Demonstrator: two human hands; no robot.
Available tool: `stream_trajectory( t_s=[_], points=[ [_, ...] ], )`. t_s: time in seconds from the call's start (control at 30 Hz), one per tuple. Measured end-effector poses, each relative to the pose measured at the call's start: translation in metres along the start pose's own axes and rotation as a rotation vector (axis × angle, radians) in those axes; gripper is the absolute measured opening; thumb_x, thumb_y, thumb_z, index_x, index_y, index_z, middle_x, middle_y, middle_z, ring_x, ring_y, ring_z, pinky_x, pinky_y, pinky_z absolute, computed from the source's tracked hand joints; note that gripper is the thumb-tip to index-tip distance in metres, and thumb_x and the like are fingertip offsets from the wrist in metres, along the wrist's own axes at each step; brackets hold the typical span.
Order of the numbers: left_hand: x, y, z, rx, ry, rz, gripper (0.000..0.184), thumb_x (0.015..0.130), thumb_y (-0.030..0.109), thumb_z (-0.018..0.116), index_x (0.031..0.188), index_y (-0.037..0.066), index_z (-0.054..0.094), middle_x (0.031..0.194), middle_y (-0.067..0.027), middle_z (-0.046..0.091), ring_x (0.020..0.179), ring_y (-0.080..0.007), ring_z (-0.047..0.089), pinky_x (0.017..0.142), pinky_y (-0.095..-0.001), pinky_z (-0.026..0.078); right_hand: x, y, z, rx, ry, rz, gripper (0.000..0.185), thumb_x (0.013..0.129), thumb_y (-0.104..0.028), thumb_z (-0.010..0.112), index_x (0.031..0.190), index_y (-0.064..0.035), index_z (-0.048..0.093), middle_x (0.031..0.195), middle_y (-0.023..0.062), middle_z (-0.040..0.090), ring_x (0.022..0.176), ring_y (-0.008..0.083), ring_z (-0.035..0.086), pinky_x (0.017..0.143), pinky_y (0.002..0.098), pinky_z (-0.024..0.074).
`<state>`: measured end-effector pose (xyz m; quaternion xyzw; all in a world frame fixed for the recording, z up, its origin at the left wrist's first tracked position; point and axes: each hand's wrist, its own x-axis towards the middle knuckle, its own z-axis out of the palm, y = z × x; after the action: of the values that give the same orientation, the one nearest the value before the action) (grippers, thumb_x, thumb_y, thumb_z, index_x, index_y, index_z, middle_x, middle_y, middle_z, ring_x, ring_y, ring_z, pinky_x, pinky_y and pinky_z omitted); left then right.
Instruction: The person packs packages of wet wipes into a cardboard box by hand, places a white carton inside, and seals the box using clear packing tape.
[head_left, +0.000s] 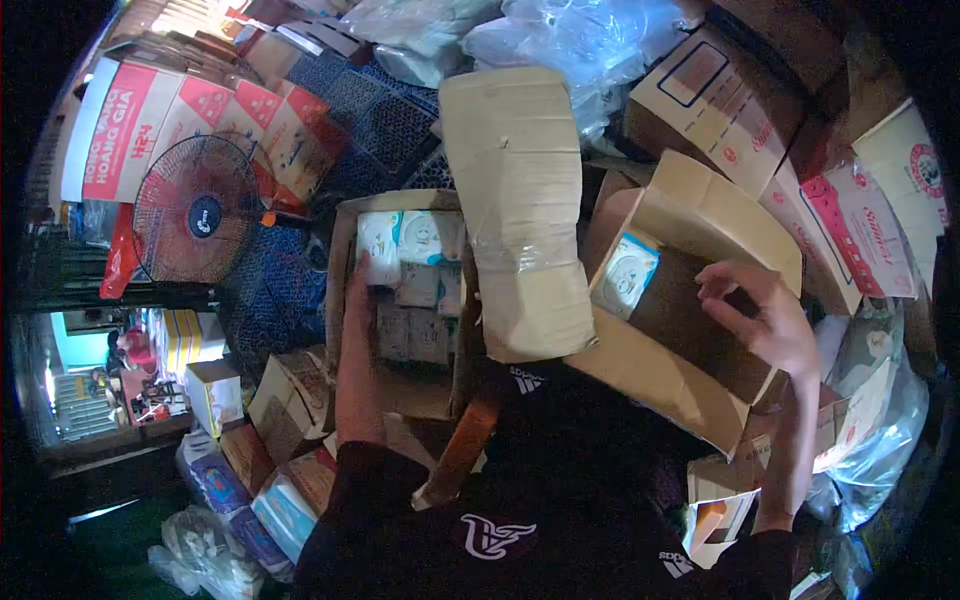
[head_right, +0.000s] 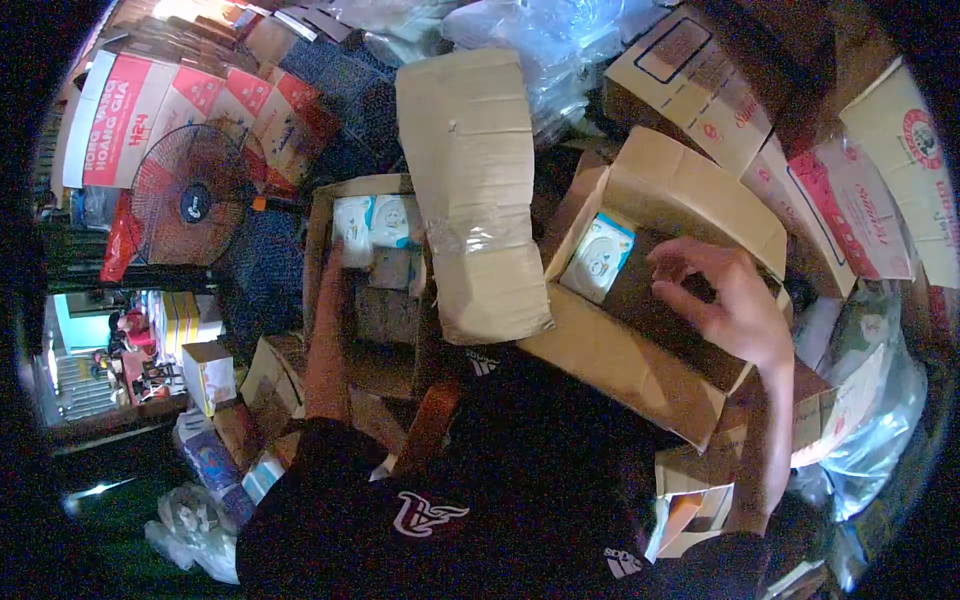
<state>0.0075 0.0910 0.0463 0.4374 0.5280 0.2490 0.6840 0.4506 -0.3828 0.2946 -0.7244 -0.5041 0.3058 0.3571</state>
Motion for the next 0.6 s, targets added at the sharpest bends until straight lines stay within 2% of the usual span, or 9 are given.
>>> stream_trajectory(
  t_s=[0.07,0.17,0.33,0.37,0.4,0.43,0.5,0.57,0.6],
  points=[
    [0.011,0.001,0.005,-0.033,-0.046,-0.067,0.06,0.092,0.046,0.062,0.133,0.003,0.052,0.129,-0.0085,0.058,0.118,-0.0227,0.053,0.099,-0.0371,0.041,0.003,0.004,0.004,-0.077,-0.051,0.024,0.024,0.084,-0.007,0.069,0.106,0.0004,0.062,0.092,0.012,0.067,0.084,0.0213,0.065,0.079,0.0338,0.0512],
    [-0.003,-0.009,0.008,-0.103,0.01,0.031,0.058,0.09,0.048,0.062,0.129,0.006,0.055,0.118,-0.0101,0.062,0.101,-0.0245,0.06,0.09,-0.0388,0.048,0.007,0.019,0.011,-0.019,-0.142,0.068,0.022,0.086,-0.01,0.067,0.105,0.0012,0.061,0.091,0.0123,0.067,0.083,0.0215,0.065,0.078,0.034,0.0515],
    [-0.024,-0.031,0.022,-0.133,-0.03,0.398,0.056,0.092,0.045,0.06,0.131,0.005,0.053,0.124,-0.0096,0.059,0.11,-0.0254,0.056,0.093,-0.0433,0.046,0.023,0.07,0.015,0.026,-0.201,0.176,0.022,0.088,-0.014,0.065,0.106,-0.0016,0.061,0.093,0.0106,0.067,0.086,0.0192,0.065,0.079,0.0329,0.0513],
    [-0.022,-0.036,0.025,-0.168,0.052,0.336,0.054,0.093,0.044,0.058,0.13,0.005,0.052,0.125,-0.0103,0.058,0.112,-0.0259,0.055,0.094,-0.0438,0.045,0.025,0.078,0.015,-0.037,-0.215,0.229,0.022,0.089,-0.016,0.065,0.108,-0.0037,0.062,0.093,0.008,0.068,0.089,0.0156,0.065,0.08,0.0321,0.0511],
    [-0.019,-0.041,0.027,-0.207,0.134,0.275,0.053,0.095,0.043,0.056,0.13,0.004,0.052,0.127,-0.011,0.057,0.114,-0.0264,0.054,0.095,-0.0442,0.045,0.027,0.091,0.019,-0.064,-0.187,0.162,0.021,0.088,-0.019,0.065,0.104,-0.005,0.063,0.094,0.01,0.067,0.089,0.0195,0.065,0.081,0.034,0.0506],
    [-0.002,-0.043,0.02,-0.291,0.316,0.044,0.053,0.096,0.044,0.054,0.131,0.004,0.052,0.129,-0.013,0.055,0.115,-0.028,0.053,0.097,-0.0455,0.044,0.03,0.109,0.024,-0.093,-0.161,0.1,0.02,0.088,-0.021,0.065,0.101,-0.0062,0.063,0.094,0.012,0.067,0.089,0.0234,0.064,0.081,0.036,0.05],
    [-0.022,-0.03,0.035,-0.114,0.306,0.004,0.058,0.097,0.045,0.05,0.138,0.005,0.044,0.137,-0.0161,0.046,0.12,-0.0321,0.049,0.101,-0.0496,0.041,0.044,0.159,0.034,-0.021,-0.269,0.094,0.026,0.087,-0.028,0.065,0.103,-0.0086,0.065,0.098,0.0111,0.067,0.092,0.0269,0.063,0.082,0.0385,0.0497],
    [-0.05,-0.005,0.066,-0.124,0.377,-0.177,0.062,0.098,0.043,0.048,0.145,0.006,0.033,0.143,-0.0175,0.037,0.123,-0.0353,0.046,0.103,-0.0495,0.04,0.064,0.191,0.05,0.1,-0.396,0.288,0.035,0.084,-0.036,0.067,0.107,-0.01,0.066,0.107,0.0137,0.067,0.098,0.0316,0.063,0.086,0.0422,0.0493],
    [-0.037,-0.025,0.047,0.095,0.227,0.046,0.062,0.099,0.042,0.047,0.146,0.006,0.031,0.144,-0.0173,0.036,0.123,-0.0355,0.045,0.103,-0.0489,0.04,0.074,0.184,0.06,-0.046,-0.362,0.399,0.045,0.081,-0.041,0.067,0.113,-0.0091,0.064,0.115,0.0158,0.064,0.105,0.0325,0.062,0.091,0.0429,0.0477]
  ],
)
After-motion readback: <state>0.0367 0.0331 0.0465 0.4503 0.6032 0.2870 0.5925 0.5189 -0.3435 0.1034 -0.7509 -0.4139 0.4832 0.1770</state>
